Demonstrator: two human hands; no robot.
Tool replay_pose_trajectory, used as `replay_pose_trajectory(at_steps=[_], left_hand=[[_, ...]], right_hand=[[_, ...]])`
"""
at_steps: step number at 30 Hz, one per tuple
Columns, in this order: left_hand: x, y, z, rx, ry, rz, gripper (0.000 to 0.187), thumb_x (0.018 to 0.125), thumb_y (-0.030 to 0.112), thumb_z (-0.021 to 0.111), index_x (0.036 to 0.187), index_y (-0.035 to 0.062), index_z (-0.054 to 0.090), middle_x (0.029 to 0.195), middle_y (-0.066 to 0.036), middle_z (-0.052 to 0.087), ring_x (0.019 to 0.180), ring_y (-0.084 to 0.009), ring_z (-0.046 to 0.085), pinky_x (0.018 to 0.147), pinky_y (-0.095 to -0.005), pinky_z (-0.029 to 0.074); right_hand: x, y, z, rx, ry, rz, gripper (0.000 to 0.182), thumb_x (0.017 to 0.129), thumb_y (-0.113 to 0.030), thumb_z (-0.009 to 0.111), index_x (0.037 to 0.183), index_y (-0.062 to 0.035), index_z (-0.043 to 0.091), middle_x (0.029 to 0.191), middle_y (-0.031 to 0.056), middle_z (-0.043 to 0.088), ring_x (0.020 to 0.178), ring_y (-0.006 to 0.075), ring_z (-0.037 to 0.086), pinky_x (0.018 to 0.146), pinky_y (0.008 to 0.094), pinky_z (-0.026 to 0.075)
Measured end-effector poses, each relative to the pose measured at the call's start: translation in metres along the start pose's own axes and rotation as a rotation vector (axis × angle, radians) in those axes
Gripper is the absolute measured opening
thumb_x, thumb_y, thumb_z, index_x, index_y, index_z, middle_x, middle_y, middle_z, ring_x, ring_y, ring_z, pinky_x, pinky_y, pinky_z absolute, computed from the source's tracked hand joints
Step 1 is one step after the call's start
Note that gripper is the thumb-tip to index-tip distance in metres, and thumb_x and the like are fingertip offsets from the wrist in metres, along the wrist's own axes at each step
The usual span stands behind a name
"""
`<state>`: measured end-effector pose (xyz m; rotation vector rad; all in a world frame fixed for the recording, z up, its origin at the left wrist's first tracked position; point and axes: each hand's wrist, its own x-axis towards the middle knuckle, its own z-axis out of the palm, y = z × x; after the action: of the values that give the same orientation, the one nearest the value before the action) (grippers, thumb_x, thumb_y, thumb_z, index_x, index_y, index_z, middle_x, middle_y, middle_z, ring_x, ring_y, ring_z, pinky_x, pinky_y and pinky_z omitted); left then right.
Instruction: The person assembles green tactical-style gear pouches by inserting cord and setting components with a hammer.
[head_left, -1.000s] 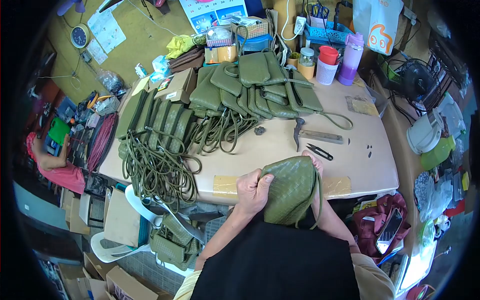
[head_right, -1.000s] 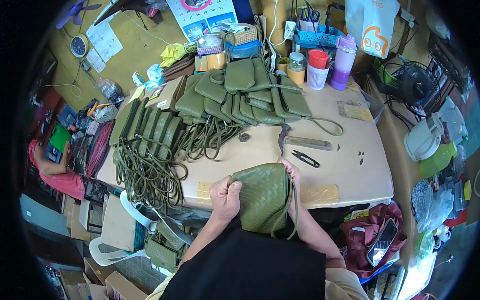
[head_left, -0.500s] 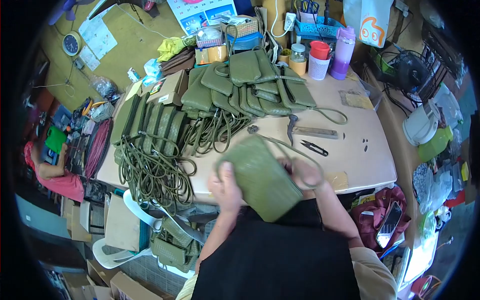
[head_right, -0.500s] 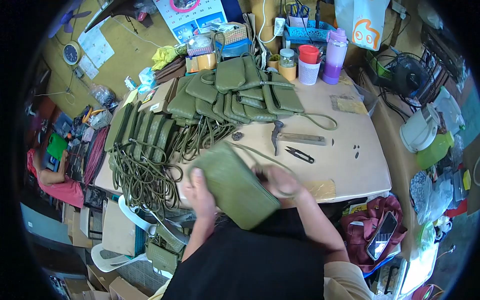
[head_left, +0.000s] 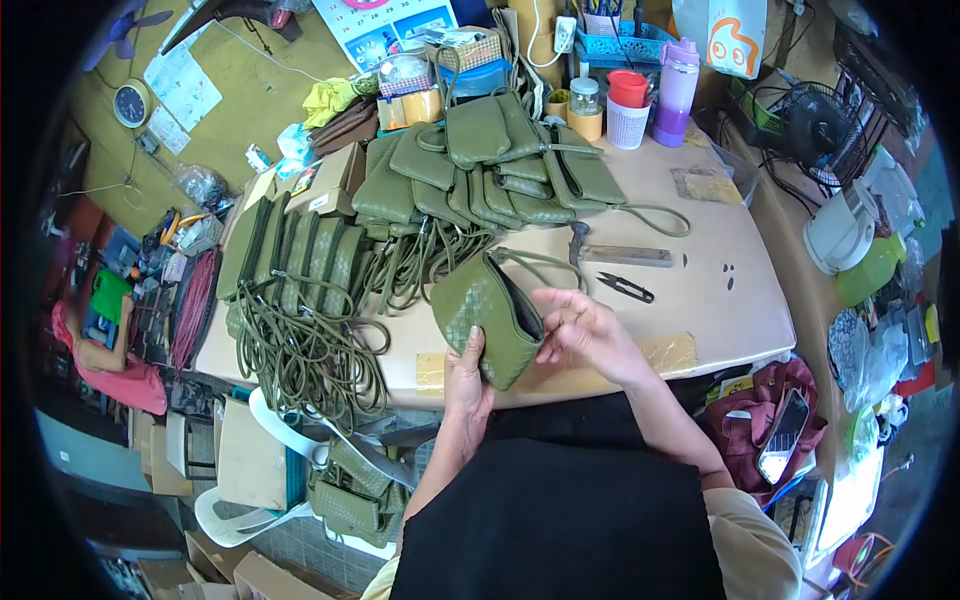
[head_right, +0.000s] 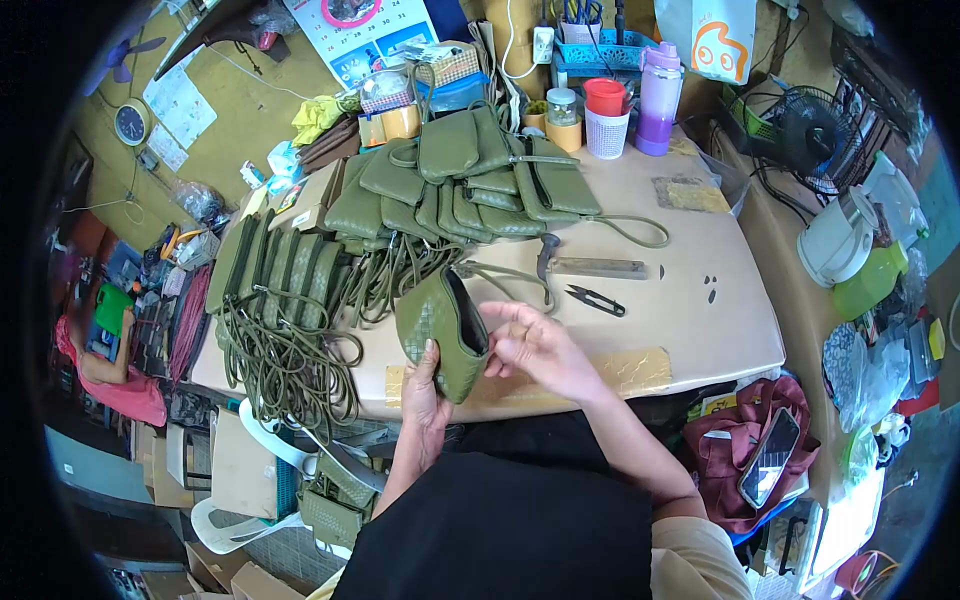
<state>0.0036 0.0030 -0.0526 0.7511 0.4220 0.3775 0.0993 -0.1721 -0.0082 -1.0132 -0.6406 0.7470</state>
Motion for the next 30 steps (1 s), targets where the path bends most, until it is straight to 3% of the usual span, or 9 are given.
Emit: replay_pose_trajectory(at_steps=[4, 7, 13, 15, 16, 19, 24, 27, 30], left_hand=[[-0.001, 0.002, 0.005, -0.013, 0.024, 0.017, 0.030, 0.096, 0.017, 0.058, 0.123, 0.0057, 0.053, 0.114, -0.008, 0.063, 0.100, -0.0193, 0.064, 0.083, -0.0337, 0.056], [-0.002, 0.007, 0.001, 0.091, 0.017, 0.040, 0.030, 0.096, 0.018, 0.057, 0.123, 0.0035, 0.053, 0.113, -0.009, 0.064, 0.100, -0.0196, 0.063, 0.084, -0.0335, 0.056], [-0.012, 0.015, 0.002, 0.096, 0.030, 0.073, 0.053, 0.094, 0.021, 0.060, 0.138, -0.0005, 0.040, 0.134, -0.018, 0.050, 0.118, -0.0262, 0.054, 0.097, -0.0400, 0.047], [-0.021, 0.025, 0.006, 1.158, 0.105, 0.860, 0.072, 0.087, 0.025, 0.067, 0.143, -0.0025, 0.031, 0.144, -0.024, 0.039, 0.124, -0.0335, 0.048, 0.104, -0.0448, 0.039], [-0.026, 0.037, 0.009, 1.412, -0.089, 0.972, 0.081, 0.079, 0.028, 0.073, 0.143, -0.0033, 0.033, 0.145, -0.027, 0.036, 0.128, -0.0413, 0.043, 0.106, -0.0467, 0.035], [-0.040, 0.046, 0.025, 1.552, -0.462, 0.732, 0.080, 0.078, 0.027, 0.074, 0.142, -0.0014, 0.035, 0.145, -0.025, 0.036, 0.129, -0.0457, 0.040, 0.105, -0.0470, 0.036], [-0.030, 0.046, 0.042, 1.387, -0.515, 0.698, 0.076, 0.075, 0.017, 0.075, 0.140, 0.0007, 0.039, 0.140, -0.022, 0.045, 0.114, -0.0387, 0.055, 0.093, -0.0400, 0.047], [-0.023, 0.050, 0.049, 1.423, -0.439, 0.219, 0.069, 0.073, 0.011, 0.073, 0.135, 0.0042, 0.042, 0.116, -0.017, 0.061, 0.092, -0.0351, 0.064, 0.081, -0.0407, 0.052], [-0.018, 0.039, 0.047, 1.328, -0.441, 0.391, 0.072, 0.072, 0.009, 0.073, 0.136, 0.0054, 0.040, 0.109, -0.016, 0.062, 0.078, -0.0304, 0.064, 0.073, -0.0380, 0.052]], right_hand=[[0.002, 0.010, 0.012, -0.516, 0.143, -0.206, 0.032, 0.078, 0.001, 0.075, 0.108, -0.0027, 0.063, 0.099, 0.0034, 0.054, 0.083, 0.0113, 0.055, 0.074, 0.0259, 0.048], [0.005, 0.012, 0.013, -0.593, 0.232, -0.462, 0.010, 0.081, -0.003, 0.073, 0.089, -0.0008, 0.068, 0.095, 0.0032, 0.052, 0.084, 0.0122, 0.054, 0.073, 0.0265, 0.047], [0.014, 0.001, 0.012, -0.269, 0.201, -0.376, 0.009, 0.083, -0.007, 0.073, 0.083, 0.0004, 0.069, 0.091, 0.0059, 0.061, 0.084, 0.0104, 0.055, 0.073, 0.0250, 0.048], [0.018, 0.000, 0.013, -0.291, 0.249, -0.254, 0.007, 0.082, -0.006, 0.073, 0.082, 0.0003, 0.070, 0.092, 0.0051, 0.062, 0.080, 0.0098, 0.057, 0.071, 0.0253, 0.049], [0.019, 0.005, 0.012, -0.288, 0.248, -0.257, 0.007, 0.082, -0.006, 0.073, 0.082, 0.0003, 0.070, 0.092, 0.0051, 0.062, 0.080, 0.0098, 0.057, 0.071, 0.0253, 0.049], [0.019, 0.016, 0.010, -0.238, 0.199, -0.180, 0.005, 0.079, -0.004, 0.074, 0.082, -0.0006, 0.071, 0.090, 0.0058, 0.065, 0.077, 0.0114, 0.059, 0.068, 0.0259, 0.050], [0.014, 0.001, 0.026, -0.889, 0.166, -0.376, 0.009, 0.070, -0.003, 0.074, 0.079, -0.0009, 0.070, 0.086, 0.0096, 0.064, 0.070, 0.0225, 0.064, 0.062, 0.0319, 0.051], [0.014, -0.002, 0.027, -1.025, 0.142, -0.398, 0.008, 0.069, -0.003, 0.072, 0.076, -0.0016, 0.069, 0.085, 0.0095, 0.064, 0.070, 0.0275, 0.063, 0.061, 0.0366, 0.051], [0.012, -0.007, 0.026, -1.345, 0.100, -0.560, 0.008, 0.069, 0.001, 0.072, 0.075, -0.0010, 0.067, 0.087, 0.0072, 0.064, 0.078, 0.0251, 0.063, 0.067, 0.0318, 0.051]])
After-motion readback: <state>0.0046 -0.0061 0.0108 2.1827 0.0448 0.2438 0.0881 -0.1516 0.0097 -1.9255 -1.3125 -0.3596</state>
